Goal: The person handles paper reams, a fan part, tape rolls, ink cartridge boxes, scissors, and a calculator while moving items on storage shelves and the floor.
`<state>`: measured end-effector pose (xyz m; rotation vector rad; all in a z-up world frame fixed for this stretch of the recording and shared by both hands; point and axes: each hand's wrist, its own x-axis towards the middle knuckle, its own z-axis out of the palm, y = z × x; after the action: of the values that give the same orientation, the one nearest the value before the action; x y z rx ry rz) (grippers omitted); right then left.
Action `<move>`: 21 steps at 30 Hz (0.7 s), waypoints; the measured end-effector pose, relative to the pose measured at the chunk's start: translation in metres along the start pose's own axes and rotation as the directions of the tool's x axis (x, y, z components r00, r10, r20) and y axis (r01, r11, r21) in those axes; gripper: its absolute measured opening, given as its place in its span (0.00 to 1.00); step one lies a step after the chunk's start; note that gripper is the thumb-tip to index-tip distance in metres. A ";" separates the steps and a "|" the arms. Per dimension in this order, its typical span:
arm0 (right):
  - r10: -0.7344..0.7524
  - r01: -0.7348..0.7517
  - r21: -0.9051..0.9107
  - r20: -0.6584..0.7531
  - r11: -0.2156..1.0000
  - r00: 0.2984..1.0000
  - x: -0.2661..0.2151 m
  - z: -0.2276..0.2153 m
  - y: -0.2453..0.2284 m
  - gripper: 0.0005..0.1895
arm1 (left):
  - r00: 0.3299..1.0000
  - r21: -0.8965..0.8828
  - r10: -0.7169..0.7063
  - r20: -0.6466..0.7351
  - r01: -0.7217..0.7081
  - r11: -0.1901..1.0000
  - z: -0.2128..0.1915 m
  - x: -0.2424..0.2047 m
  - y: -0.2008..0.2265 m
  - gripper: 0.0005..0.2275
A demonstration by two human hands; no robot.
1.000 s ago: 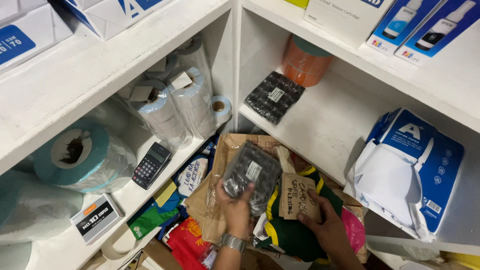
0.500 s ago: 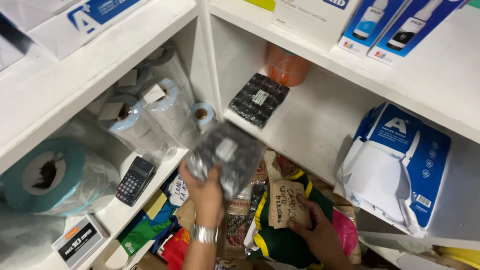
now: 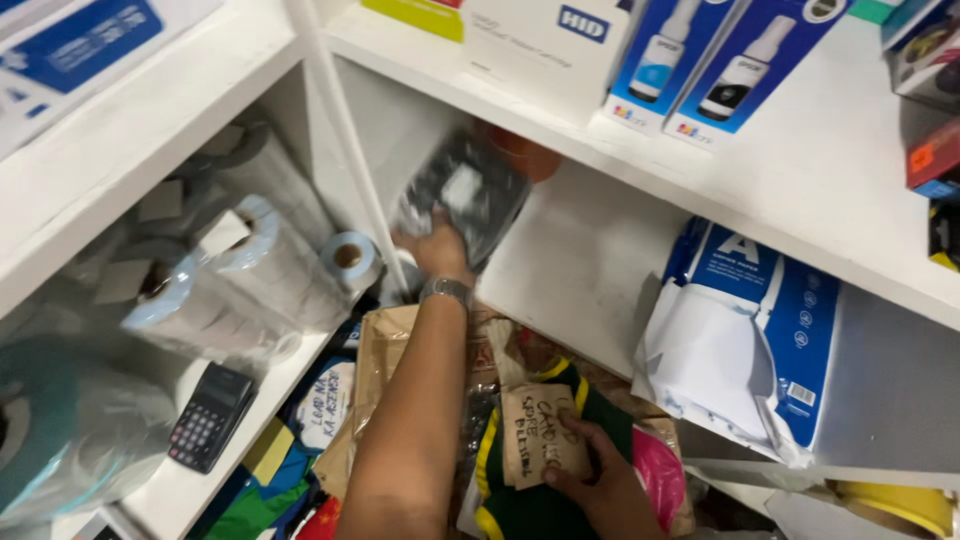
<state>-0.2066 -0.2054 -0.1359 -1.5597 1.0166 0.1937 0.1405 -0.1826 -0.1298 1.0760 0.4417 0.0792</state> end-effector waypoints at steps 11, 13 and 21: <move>0.049 -0.049 -0.026 0.002 0.998 0.999 0.009 0.001 0.010 0.41 | 0.986 0.456 -0.161 -0.042 0.163 0.875 -0.015 0.024 -0.037 0.34; 0.065 -0.065 -0.001 0.003 0.998 0.998 0.002 0.002 0.001 0.40 | 0.989 0.513 -0.141 0.032 0.105 0.852 -0.037 0.007 -0.020 0.37; -0.021 0.010 -0.099 -0.105 0.995 0.994 0.007 0.008 0.006 0.30 | 0.800 0.809 -0.451 0.396 -0.071 0.584 -0.158 -0.114 0.035 0.04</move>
<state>-0.2036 -0.2018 -0.1470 -1.6815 1.0915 0.1536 -0.0186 -0.0650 -0.1267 1.8595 0.0055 -0.7254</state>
